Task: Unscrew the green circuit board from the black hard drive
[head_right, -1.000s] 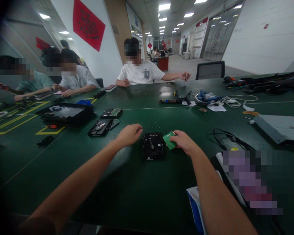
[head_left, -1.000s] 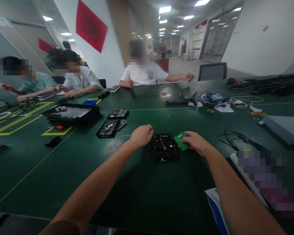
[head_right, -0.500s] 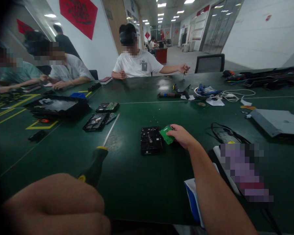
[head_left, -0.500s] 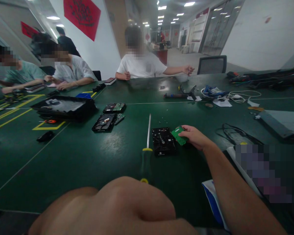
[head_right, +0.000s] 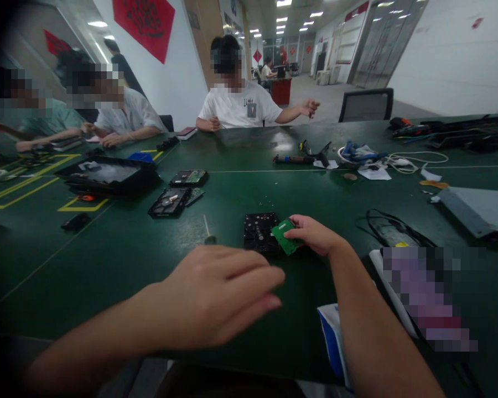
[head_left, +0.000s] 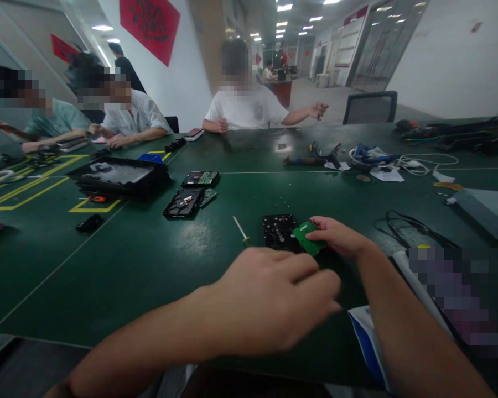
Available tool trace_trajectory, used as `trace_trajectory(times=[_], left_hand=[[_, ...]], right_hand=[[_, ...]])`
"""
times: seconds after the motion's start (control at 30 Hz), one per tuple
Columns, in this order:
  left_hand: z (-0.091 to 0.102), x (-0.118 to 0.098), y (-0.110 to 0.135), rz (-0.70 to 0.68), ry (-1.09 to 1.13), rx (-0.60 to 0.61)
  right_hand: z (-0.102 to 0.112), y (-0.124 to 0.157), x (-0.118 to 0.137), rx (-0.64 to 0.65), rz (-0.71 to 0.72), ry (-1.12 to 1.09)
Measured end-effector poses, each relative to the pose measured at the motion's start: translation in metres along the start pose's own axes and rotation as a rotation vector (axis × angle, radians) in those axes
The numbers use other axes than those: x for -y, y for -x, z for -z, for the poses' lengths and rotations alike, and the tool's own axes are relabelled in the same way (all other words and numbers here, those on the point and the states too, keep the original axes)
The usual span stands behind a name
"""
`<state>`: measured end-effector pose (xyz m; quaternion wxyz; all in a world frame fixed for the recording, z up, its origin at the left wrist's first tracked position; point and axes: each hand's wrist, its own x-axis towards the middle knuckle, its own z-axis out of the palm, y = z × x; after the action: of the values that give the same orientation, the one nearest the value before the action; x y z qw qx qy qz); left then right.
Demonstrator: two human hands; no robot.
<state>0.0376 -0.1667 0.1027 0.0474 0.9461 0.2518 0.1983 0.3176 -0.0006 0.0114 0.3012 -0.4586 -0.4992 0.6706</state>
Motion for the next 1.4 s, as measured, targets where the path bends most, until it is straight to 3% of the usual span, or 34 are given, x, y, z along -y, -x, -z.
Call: trace_trajectory(times=[0.1,0.2,0.3,0.47,0.73,0.83,1.03,1.17,1.3,1.4], left_hand=[[-0.014,0.067,-0.046,0.324,-0.200,0.008],[-0.045,0.102,-0.042,0.556,-0.267,0.098],[-0.068,0.107,-0.025,0.626,-0.205,0.166],[-0.077,0.103,-0.022,0.733,-0.179,0.183],[-0.086,0.097,-0.025,0.752,-0.194,0.144],[-0.082,0.103,-0.025,0.690,-0.184,0.158],[-0.057,0.135,-0.018,0.404,-0.036,0.275],[-0.052,0.155,-0.011,0.374,0.038,0.277],[-0.039,0.163,-0.004,0.499,0.027,0.143],[-0.003,0.145,0.001,0.560,-0.031,-0.195]], right_hand=[[-0.002,0.000,0.001,-0.013,0.002,-0.009],[-0.008,0.000,0.001,0.028,-0.017,0.011],[-0.022,-0.001,0.000,0.088,-0.003,-0.005],[-0.036,-0.007,-0.001,0.184,0.008,-0.049],[-0.010,-0.026,-0.011,-0.214,0.126,-0.185],[-0.009,-0.029,-0.015,-0.287,0.167,-0.185],[-0.005,-0.030,-0.016,-0.366,0.209,-0.168],[-0.004,-0.029,-0.015,-0.338,0.210,-0.171],[-0.008,-0.029,-0.017,-0.319,0.177,-0.162],[-0.009,-0.030,-0.018,-0.336,0.191,-0.175]])
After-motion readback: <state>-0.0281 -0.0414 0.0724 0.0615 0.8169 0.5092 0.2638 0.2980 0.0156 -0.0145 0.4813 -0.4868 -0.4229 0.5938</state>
